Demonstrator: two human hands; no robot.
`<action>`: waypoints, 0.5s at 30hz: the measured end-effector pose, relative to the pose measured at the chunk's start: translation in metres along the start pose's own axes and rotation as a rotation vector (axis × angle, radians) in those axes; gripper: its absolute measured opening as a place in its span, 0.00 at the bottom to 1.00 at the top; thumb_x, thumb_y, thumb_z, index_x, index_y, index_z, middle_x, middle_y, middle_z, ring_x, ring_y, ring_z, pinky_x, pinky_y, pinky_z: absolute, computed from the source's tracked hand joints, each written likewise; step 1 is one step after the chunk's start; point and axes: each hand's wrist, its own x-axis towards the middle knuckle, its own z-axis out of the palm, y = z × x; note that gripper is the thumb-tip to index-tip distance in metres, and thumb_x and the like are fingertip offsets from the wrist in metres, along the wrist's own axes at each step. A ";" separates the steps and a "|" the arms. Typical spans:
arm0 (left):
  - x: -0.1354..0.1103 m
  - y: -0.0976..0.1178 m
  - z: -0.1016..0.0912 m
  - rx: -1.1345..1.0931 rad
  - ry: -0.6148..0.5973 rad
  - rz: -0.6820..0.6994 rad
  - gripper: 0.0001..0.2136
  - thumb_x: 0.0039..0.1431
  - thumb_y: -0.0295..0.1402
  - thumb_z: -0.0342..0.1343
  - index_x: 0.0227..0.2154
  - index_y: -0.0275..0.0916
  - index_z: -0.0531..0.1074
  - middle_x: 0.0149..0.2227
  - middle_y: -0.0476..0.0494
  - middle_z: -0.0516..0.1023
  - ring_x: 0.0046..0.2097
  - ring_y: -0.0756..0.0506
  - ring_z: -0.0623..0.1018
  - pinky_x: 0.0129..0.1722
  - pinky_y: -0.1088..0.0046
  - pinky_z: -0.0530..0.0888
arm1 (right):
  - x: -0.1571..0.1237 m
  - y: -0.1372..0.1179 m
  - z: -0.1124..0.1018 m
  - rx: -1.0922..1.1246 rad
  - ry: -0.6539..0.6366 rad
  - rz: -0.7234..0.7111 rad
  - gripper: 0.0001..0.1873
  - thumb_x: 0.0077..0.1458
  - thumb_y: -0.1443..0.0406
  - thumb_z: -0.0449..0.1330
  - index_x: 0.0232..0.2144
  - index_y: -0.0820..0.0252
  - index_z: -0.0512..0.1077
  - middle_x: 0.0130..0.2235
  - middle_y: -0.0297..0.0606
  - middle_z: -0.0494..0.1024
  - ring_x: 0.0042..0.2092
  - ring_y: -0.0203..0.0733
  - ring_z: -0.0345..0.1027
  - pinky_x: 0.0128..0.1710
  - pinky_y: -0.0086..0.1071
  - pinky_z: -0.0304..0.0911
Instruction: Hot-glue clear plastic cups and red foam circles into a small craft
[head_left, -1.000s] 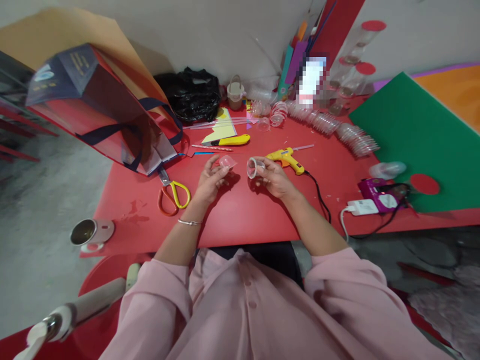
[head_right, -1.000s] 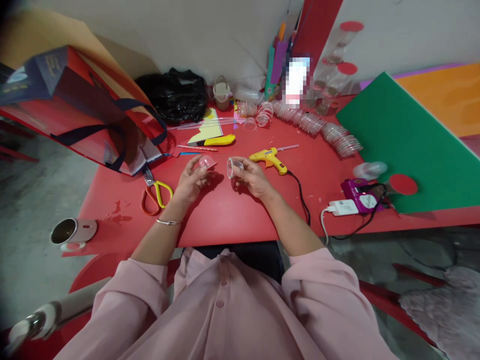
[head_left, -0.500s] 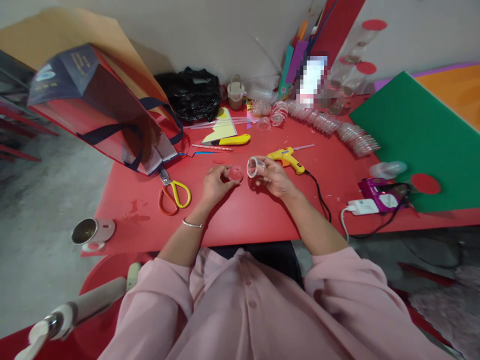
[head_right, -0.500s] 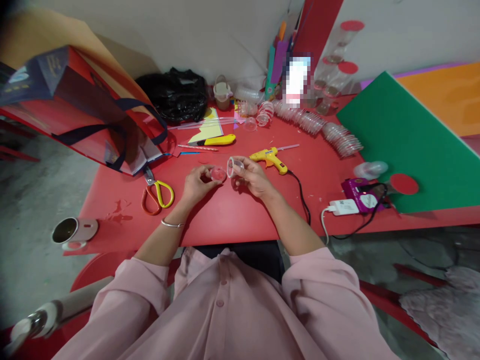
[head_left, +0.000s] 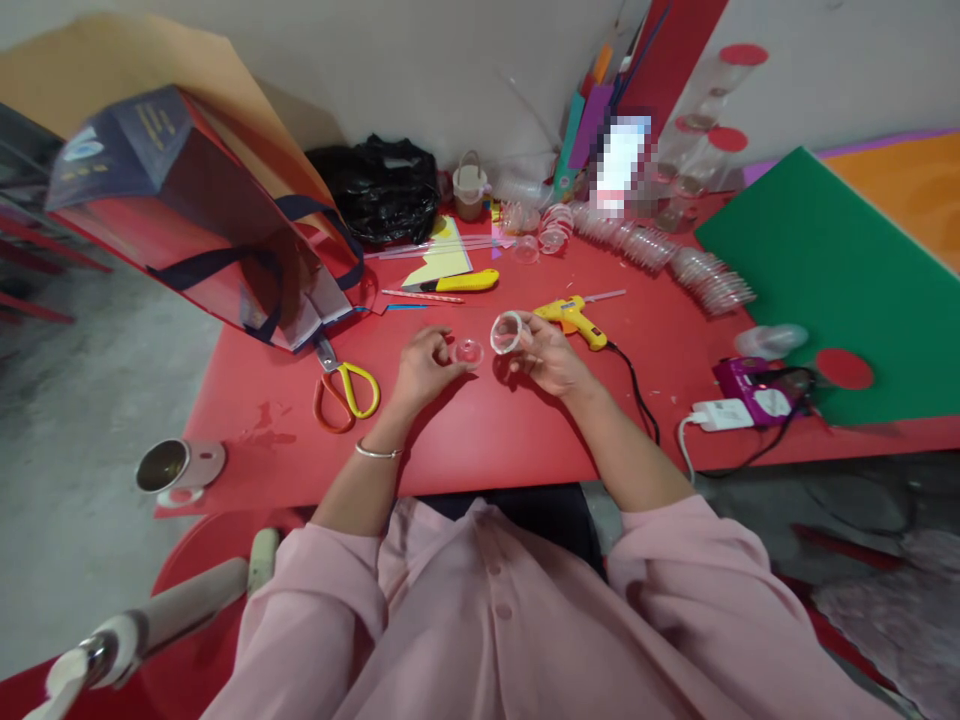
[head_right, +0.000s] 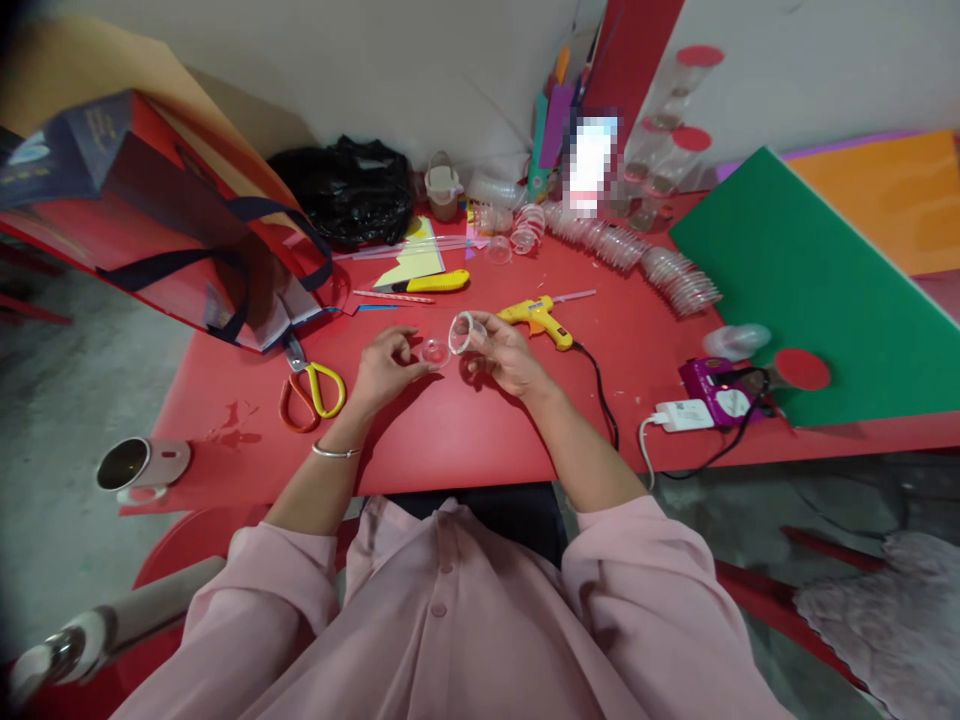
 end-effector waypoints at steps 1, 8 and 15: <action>0.000 0.002 -0.001 -0.021 0.027 0.025 0.25 0.47 0.39 0.79 0.23 0.42 0.62 0.44 0.39 0.83 0.52 0.37 0.83 0.49 0.57 0.79 | 0.000 0.000 0.000 0.008 -0.008 -0.003 0.32 0.42 0.49 0.84 0.47 0.49 0.81 0.47 0.32 0.83 0.38 0.34 0.78 0.26 0.23 0.74; -0.009 0.019 0.005 -0.203 0.018 0.112 0.30 0.48 0.49 0.80 0.51 0.43 0.79 0.53 0.37 0.82 0.49 0.40 0.83 0.41 0.64 0.82 | -0.004 0.004 0.005 0.008 -0.077 -0.025 0.31 0.45 0.51 0.83 0.49 0.49 0.80 0.51 0.33 0.83 0.37 0.34 0.78 0.28 0.25 0.77; -0.018 0.031 0.016 -0.319 -0.043 0.124 0.31 0.55 0.50 0.76 0.58 0.44 0.79 0.55 0.36 0.83 0.52 0.39 0.83 0.47 0.62 0.83 | -0.004 0.022 0.011 0.009 -0.140 -0.043 0.29 0.47 0.54 0.83 0.49 0.49 0.79 0.49 0.33 0.82 0.43 0.39 0.81 0.34 0.30 0.80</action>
